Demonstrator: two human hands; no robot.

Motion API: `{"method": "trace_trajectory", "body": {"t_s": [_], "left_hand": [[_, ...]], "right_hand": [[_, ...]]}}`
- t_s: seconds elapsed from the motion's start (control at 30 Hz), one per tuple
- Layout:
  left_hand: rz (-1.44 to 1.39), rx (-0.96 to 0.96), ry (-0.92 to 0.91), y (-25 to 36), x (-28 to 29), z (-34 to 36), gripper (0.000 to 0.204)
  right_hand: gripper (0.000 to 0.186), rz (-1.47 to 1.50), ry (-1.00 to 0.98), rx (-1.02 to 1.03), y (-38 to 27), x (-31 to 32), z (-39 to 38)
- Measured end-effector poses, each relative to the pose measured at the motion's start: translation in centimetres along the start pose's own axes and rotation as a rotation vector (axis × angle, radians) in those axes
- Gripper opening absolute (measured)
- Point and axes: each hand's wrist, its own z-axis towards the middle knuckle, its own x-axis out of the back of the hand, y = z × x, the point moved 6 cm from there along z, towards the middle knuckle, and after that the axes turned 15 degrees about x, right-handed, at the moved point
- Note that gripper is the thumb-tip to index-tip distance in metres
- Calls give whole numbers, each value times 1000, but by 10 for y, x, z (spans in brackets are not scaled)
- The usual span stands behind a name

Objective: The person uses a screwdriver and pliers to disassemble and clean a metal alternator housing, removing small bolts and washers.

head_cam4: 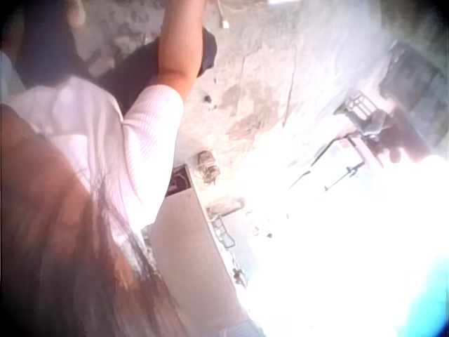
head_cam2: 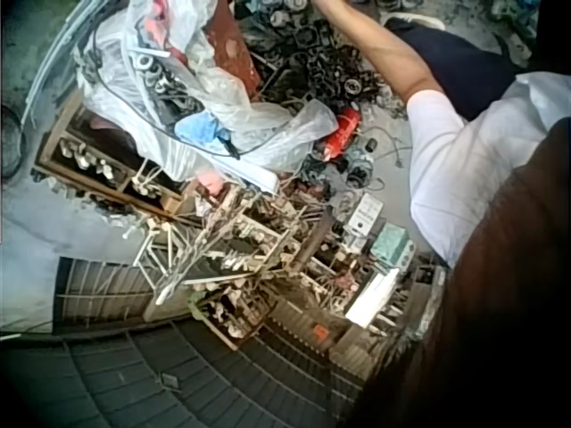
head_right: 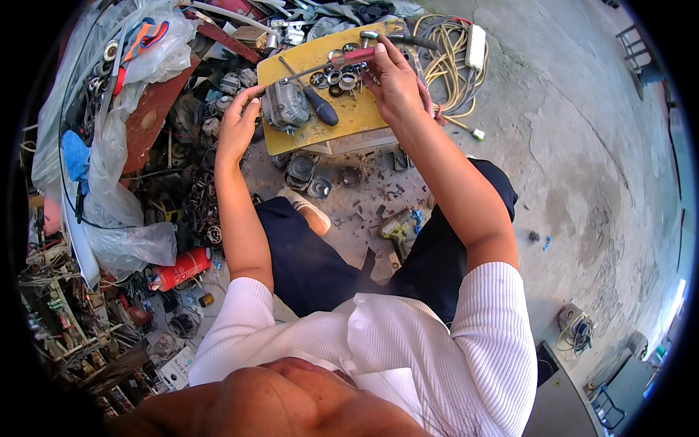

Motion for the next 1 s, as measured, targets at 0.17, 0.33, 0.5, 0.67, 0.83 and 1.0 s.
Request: {"method": "trace_trajectory", "body": {"t_s": [0.17, 0.33, 0.5, 0.67, 0.83, 1.0], "left_hand": [[-19, 26, -13, 2, -2, 1, 33], [-9, 18, -10, -2, -1, 1, 33], [-12, 2, -22, 1, -2, 2, 33], [-9, 20, -2, -1, -1, 0, 33], [-11, 18, -10, 4, -1, -1, 34], [-18, 25, -2, 1, 0, -1, 34]], "right_hand": [[39, 34, -79, 68, 6, 8, 11], [37, 0, -20, 11, -1, -3, -2], [39, 24, -66, 71, 9, 10, 11], [38, 64, -56, 41, 6, 0, 2], [39, -8, -32, 65, 10, 10, 8], [38, 22, -50, 54, 14, 10, 11]]}}
